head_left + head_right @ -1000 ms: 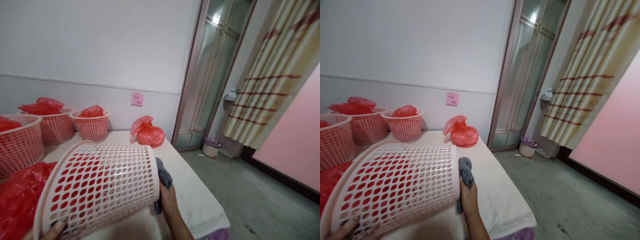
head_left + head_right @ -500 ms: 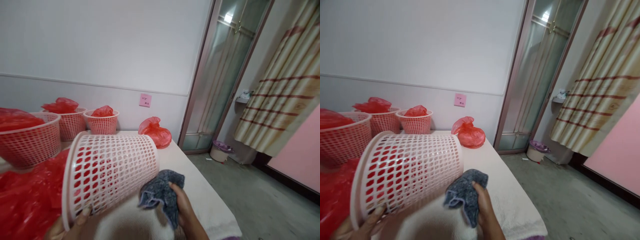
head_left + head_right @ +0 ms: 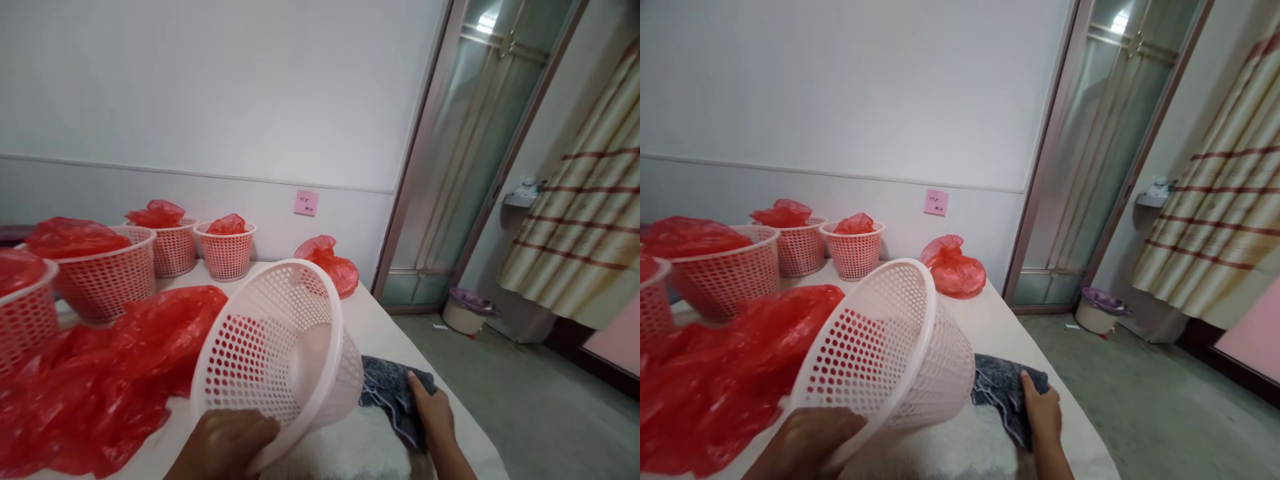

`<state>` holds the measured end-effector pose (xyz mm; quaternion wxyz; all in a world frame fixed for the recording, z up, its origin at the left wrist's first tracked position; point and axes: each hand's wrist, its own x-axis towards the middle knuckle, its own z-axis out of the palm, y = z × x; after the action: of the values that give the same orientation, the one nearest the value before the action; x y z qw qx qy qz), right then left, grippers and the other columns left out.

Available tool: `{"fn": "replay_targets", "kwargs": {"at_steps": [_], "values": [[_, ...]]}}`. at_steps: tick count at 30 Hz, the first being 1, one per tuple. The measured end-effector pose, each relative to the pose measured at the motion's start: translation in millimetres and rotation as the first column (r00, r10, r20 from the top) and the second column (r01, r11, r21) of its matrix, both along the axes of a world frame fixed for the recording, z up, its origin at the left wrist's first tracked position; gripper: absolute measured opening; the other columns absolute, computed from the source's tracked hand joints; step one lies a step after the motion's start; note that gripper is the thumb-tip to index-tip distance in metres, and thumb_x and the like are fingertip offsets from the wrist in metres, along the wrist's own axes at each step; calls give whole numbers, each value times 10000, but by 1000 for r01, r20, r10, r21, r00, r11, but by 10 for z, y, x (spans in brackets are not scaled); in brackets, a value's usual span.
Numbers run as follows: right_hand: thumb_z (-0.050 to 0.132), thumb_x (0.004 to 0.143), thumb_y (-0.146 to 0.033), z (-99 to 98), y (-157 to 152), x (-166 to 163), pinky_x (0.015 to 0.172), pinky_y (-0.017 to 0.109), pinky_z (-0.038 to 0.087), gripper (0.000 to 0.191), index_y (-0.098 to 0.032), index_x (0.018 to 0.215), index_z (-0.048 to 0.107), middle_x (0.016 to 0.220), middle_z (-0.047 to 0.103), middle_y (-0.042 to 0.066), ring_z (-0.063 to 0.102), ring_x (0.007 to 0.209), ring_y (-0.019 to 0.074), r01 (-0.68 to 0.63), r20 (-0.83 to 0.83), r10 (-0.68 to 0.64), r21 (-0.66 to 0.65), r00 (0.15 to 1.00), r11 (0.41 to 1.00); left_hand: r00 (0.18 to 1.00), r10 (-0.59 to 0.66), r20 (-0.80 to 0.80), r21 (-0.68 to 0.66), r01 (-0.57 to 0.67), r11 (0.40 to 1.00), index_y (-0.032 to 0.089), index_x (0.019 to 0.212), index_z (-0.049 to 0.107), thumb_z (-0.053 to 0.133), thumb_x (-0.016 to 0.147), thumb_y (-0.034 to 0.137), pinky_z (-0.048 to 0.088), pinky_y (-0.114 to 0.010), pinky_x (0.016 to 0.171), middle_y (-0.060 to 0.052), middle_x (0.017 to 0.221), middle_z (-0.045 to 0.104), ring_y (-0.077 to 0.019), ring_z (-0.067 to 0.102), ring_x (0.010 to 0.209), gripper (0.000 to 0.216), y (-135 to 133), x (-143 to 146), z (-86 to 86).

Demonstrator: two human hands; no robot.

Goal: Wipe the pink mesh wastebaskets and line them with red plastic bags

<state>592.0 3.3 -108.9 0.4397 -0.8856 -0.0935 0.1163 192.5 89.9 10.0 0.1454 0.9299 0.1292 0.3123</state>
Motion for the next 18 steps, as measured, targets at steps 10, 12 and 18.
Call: {"fn": "replay_targets", "kwargs": {"at_steps": [10, 12, 18], "values": [[457, 810, -487, -85, -42, 60, 895, 579, 470, 731, 44, 1307, 518, 1234, 555, 374, 538, 1178, 500, -68, 26, 77, -251, 997, 966, 995, 60, 84, 371, -87, 925, 154, 1151, 560, 521, 879, 151, 562, -288, 563, -49, 812, 733, -187, 695, 659, 274, 152, 95, 58], [421, 822, -527, -26, -41, 23, 885, 606, 461, 749, -4, 1355, 485, 1285, 512, 367, 519, 1188, 516, -43, 68, 63, -264, 996, 964, 993, 59, 106, 396, -96, 913, 145, 1180, 547, 519, 872, 114, 542, -293, 527, -42, 764, 711, -183, 662, 610, 310, 137, 129, 71], [371, 781, -459, 129, 53, -248, 1000, 509, 431, 630, -73, 1232, 581, 1210, 609, 242, 548, 1173, 387, -99, 401, 106, -39, 910, 994, 996, -2, 89, 444, -38, 895, 169, 1173, 558, 502, 874, 94, 538, -408, 688, -24, 735, 651, -180, 567, 646, 313, 6, 294, 142]]}}
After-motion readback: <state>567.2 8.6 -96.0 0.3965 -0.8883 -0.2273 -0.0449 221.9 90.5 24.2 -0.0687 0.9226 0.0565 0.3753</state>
